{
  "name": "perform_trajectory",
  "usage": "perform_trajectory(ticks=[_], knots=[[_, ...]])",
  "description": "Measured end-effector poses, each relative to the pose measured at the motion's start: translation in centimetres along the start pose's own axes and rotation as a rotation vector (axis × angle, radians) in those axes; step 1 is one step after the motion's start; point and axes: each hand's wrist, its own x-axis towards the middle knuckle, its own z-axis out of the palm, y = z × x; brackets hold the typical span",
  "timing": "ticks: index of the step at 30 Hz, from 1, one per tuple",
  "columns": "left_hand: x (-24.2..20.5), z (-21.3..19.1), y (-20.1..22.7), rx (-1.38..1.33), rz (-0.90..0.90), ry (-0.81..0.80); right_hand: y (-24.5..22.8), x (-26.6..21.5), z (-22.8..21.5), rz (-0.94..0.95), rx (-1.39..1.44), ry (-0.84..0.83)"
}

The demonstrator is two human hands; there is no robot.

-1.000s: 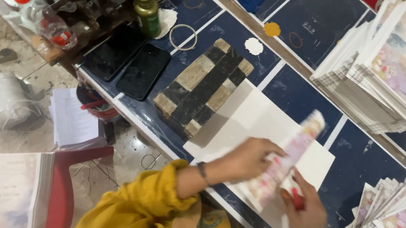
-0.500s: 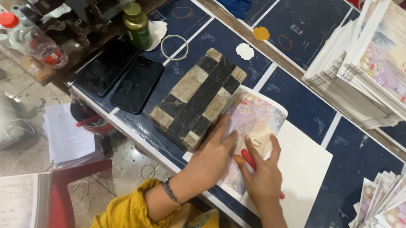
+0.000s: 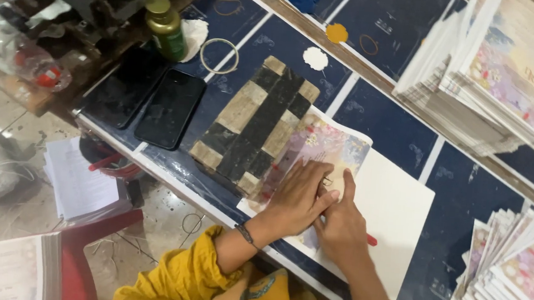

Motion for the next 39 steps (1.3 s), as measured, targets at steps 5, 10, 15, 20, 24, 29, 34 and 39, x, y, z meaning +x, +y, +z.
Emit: perform_trajectory(ticks=[5,10,15,20,24,29,34,39], knots=[[-0.4,0.3,0.5,0.235,-0.027,-0.133,7.6,-3.3,0.3,-0.192,0.101,0.031],[-0.6,1.5,0.1,0.491,0.033,-0.153,11.3,-6.4,3.3,-0.276,0.037,0.521],[-0.7,1.9,-0.5,0.57,0.026,-0.164,11.3,-7.2,8.6,-0.469,0.059,0.418],[0.1,1.1,0.5,0.636,0.046,-0.311,10.1,-3.4,5.1,-0.407,0.128,0.396],[0.0,1.2,0.8,0.547,0.0,-0.275,11.1,3.5,2.9,-0.263,-0.084,0.435],[-0.2,1.5,0.7,0.554,0.004,-0.241,11.6,9.9,0.4,-0.319,-0.025,0.611],[0.0,1.4,0.8,0.554,-0.039,-0.284,9.7,4.7,0.7,-0.388,0.0,0.563],[0.0,1.7,-0.1,0.501,0.009,-0.269,9.2,-7.2,6.2,-0.363,-0.009,0.428]])
